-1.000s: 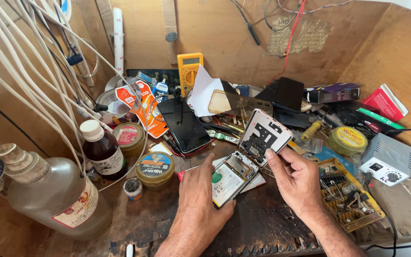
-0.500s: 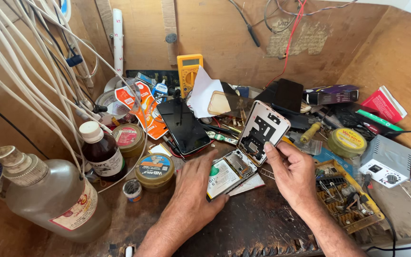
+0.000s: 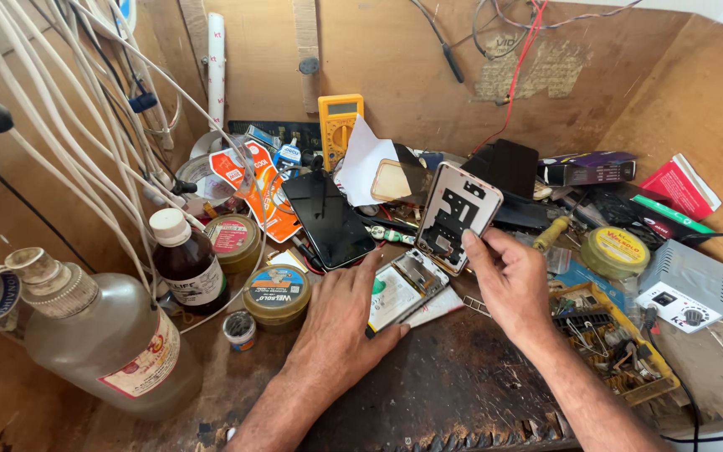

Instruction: The person uses a metal prying tool to carefully separate the back cover from the frame of a smartphone. They work along the edges to release the adhesive and then lift the back cover off, exposing the internal components including the battery and circuit board.

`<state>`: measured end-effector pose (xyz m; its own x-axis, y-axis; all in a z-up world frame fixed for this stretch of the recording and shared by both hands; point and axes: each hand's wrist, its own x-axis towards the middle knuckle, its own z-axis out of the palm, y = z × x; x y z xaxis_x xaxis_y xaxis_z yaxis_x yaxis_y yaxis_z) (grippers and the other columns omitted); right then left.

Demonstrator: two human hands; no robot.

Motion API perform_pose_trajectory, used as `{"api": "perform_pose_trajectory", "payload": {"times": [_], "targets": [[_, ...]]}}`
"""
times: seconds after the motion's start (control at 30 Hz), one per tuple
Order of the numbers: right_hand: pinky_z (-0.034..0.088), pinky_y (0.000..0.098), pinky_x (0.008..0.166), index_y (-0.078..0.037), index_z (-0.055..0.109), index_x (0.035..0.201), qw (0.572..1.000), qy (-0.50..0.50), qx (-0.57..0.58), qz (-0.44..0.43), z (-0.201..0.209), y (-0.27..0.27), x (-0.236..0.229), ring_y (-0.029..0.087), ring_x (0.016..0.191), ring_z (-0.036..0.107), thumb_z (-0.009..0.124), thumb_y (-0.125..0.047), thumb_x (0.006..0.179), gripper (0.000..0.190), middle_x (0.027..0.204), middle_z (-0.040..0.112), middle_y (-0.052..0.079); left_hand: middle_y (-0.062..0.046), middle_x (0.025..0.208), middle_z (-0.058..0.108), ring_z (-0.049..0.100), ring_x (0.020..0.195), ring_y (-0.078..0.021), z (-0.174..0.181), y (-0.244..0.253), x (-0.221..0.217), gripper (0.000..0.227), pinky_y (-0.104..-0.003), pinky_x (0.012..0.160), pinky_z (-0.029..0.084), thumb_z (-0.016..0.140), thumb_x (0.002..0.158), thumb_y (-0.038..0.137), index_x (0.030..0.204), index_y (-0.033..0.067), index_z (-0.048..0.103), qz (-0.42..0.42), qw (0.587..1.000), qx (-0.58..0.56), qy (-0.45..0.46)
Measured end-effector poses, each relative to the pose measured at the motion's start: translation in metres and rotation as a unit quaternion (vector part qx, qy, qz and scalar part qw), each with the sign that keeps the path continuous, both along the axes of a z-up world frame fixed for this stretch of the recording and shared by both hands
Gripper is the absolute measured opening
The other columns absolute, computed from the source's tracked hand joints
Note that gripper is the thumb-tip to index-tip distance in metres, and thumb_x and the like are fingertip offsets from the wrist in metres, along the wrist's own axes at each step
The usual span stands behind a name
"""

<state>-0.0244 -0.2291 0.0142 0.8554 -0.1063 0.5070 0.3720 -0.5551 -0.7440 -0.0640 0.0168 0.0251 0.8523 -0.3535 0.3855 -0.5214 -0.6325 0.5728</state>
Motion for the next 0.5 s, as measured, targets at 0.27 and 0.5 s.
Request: {"api": "perform_pose_trajectory", "payload": {"times": [0.27, 0.5], "targets": [[0.034, 0.0225, 0.051, 0.0, 0.076, 0.1, 0.999, 0.028, 0.016, 0.023, 0.002, -0.004, 0.021, 0.002, 0.061, 0.044, 0.067, -0.021, 0.102, 0.023, 0.067, 0.058, -0.007, -0.025, 0.125, 0.058, 0.051, 0.12, -0.0401, -0.012, -0.002, 0.005, 0.09, -0.052, 0.105, 0.036, 0.086, 0.074, 0.029, 0.144, -0.0049, 0.04, 0.042, 0.998, 0.002, -0.04], [0.043, 0.0219, 0.057, 0.001, 0.077, 0.108, 0.989, 0.093, 0.1, 0.056, 0.005, -0.017, 0.039, 0.002, 0.068, 0.053, 0.068, -0.02, 0.1, 0.024, 0.082, 0.071, -0.003, -0.025, 0.128, 0.055, 0.049, 0.123, -0.0394, -0.014, -0.002, 0.006, 0.09, -0.052, 0.107, 0.035, 0.085, 0.074, 0.031, 0.142, -0.0061, 0.04, 0.048, 0.999, 0.008, -0.014]]}}
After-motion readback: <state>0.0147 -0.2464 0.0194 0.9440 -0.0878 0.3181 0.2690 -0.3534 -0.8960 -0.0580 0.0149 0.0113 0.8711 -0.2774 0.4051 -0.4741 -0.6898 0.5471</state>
